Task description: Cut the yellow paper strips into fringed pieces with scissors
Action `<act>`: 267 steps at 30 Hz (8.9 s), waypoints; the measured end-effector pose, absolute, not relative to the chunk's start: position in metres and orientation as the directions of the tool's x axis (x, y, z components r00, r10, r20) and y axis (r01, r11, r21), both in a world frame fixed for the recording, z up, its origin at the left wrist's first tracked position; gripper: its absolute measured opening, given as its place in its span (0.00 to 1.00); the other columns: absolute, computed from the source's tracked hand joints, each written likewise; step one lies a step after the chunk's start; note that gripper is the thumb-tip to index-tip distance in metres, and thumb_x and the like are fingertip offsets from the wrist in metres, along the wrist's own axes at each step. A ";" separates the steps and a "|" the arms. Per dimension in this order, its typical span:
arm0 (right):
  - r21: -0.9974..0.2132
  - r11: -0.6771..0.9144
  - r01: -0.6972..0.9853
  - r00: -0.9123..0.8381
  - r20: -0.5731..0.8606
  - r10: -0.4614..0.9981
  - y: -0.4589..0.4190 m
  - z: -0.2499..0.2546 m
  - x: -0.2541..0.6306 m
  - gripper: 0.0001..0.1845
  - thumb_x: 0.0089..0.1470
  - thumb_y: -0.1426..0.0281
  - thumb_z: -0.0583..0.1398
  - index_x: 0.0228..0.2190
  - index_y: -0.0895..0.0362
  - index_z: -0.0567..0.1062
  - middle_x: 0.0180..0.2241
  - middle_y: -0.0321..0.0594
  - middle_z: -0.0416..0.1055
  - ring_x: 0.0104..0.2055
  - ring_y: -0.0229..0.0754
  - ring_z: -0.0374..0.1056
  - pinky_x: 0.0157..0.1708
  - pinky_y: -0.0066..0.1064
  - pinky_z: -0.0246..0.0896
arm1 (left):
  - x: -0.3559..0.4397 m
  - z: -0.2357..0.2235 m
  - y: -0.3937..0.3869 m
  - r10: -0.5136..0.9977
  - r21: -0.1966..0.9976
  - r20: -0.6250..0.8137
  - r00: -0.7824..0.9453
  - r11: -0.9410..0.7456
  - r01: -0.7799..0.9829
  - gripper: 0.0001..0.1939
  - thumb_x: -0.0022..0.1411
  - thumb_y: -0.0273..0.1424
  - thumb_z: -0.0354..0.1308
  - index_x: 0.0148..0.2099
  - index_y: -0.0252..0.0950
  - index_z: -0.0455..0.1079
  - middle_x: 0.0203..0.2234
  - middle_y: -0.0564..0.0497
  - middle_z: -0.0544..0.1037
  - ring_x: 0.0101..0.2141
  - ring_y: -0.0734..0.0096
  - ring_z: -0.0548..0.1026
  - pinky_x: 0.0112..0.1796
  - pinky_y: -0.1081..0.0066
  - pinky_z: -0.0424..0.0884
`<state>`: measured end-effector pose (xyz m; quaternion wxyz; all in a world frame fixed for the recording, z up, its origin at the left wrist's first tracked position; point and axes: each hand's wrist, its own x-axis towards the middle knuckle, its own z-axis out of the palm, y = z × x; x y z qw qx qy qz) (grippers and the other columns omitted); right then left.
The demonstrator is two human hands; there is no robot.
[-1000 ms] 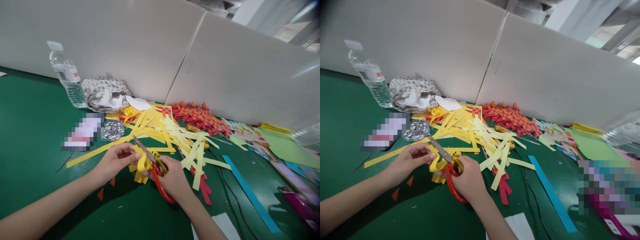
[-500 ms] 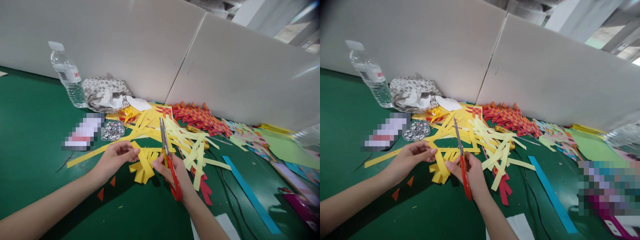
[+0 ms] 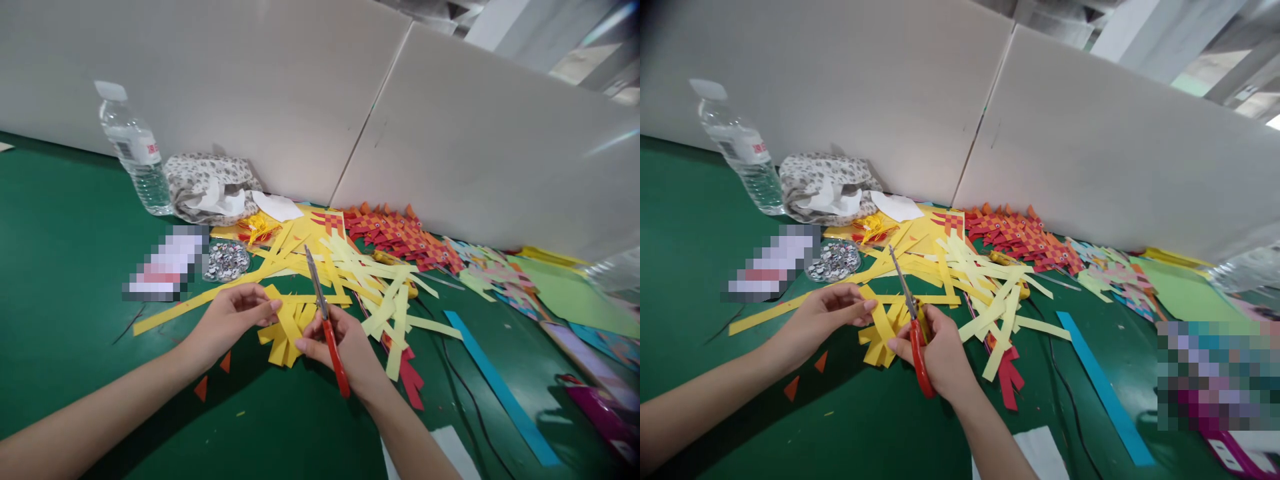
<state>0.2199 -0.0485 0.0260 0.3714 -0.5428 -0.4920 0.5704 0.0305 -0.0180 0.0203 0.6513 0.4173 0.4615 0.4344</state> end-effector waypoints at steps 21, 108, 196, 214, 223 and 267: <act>-0.962 -0.268 -0.059 -0.087 -0.262 0.961 -0.046 0.026 0.222 0.22 0.31 0.72 0.71 0.25 0.55 0.64 0.23 0.29 0.70 0.25 0.35 0.65 0.30 0.30 0.61 | 0.027 0.020 -0.017 0.951 0.946 -0.231 0.208 0.269 -0.180 0.12 0.49 0.36 0.67 0.30 0.36 0.69 0.23 0.54 0.78 0.28 0.74 0.77 0.29 0.78 0.70; -0.963 -0.266 -0.046 0.056 -0.269 0.962 -0.044 0.037 0.221 0.25 0.24 0.71 0.72 0.23 0.54 0.63 0.22 0.32 0.73 0.27 0.38 0.69 0.34 0.33 0.64 | 0.024 0.016 -0.012 0.957 0.945 -0.227 0.181 0.261 -0.197 0.12 0.49 0.36 0.67 0.29 0.36 0.69 0.25 0.55 0.80 0.29 0.74 0.79 0.29 0.79 0.72; -0.476 0.237 0.847 -0.171 0.179 0.969 -0.050 0.032 0.225 0.23 0.42 0.56 0.64 0.20 0.53 0.55 0.23 0.33 0.59 0.24 0.38 0.55 0.23 0.29 0.49 | 0.017 0.015 -0.007 0.940 0.963 -0.090 0.328 0.166 -0.213 0.07 0.50 0.34 0.67 0.29 0.36 0.74 0.21 0.55 0.79 0.24 0.76 0.76 0.28 0.78 0.74; -0.772 -0.005 0.636 0.077 0.056 0.995 -0.045 0.029 0.229 0.19 0.43 0.58 0.64 0.19 0.54 0.60 0.18 0.28 0.52 0.21 0.34 0.49 0.20 0.26 0.45 | 0.020 0.015 -0.008 0.934 0.962 -0.197 0.297 0.244 -0.127 0.09 0.50 0.35 0.67 0.28 0.35 0.73 0.21 0.55 0.79 0.25 0.76 0.77 0.30 0.79 0.73; -0.963 -0.264 0.052 -0.160 -0.269 0.950 -0.044 0.031 0.228 0.21 0.32 0.70 0.71 0.26 0.55 0.65 0.25 0.30 0.68 0.27 0.35 0.63 0.31 0.28 0.58 | 0.026 0.011 -0.009 0.922 0.947 -0.284 0.263 0.312 -0.071 0.11 0.47 0.36 0.68 0.26 0.35 0.72 0.22 0.55 0.79 0.27 0.75 0.77 0.30 0.79 0.72; -0.973 -0.215 -0.078 0.225 -0.228 0.947 -0.042 0.035 0.225 0.20 0.38 0.65 0.68 0.24 0.54 0.62 0.21 0.29 0.64 0.18 0.30 0.52 0.18 0.26 0.46 | 0.021 0.015 -0.017 0.917 0.747 0.236 0.322 -0.383 0.543 0.08 0.63 0.36 0.50 0.37 0.39 0.66 0.31 0.51 0.76 0.32 0.65 0.75 0.30 0.71 0.71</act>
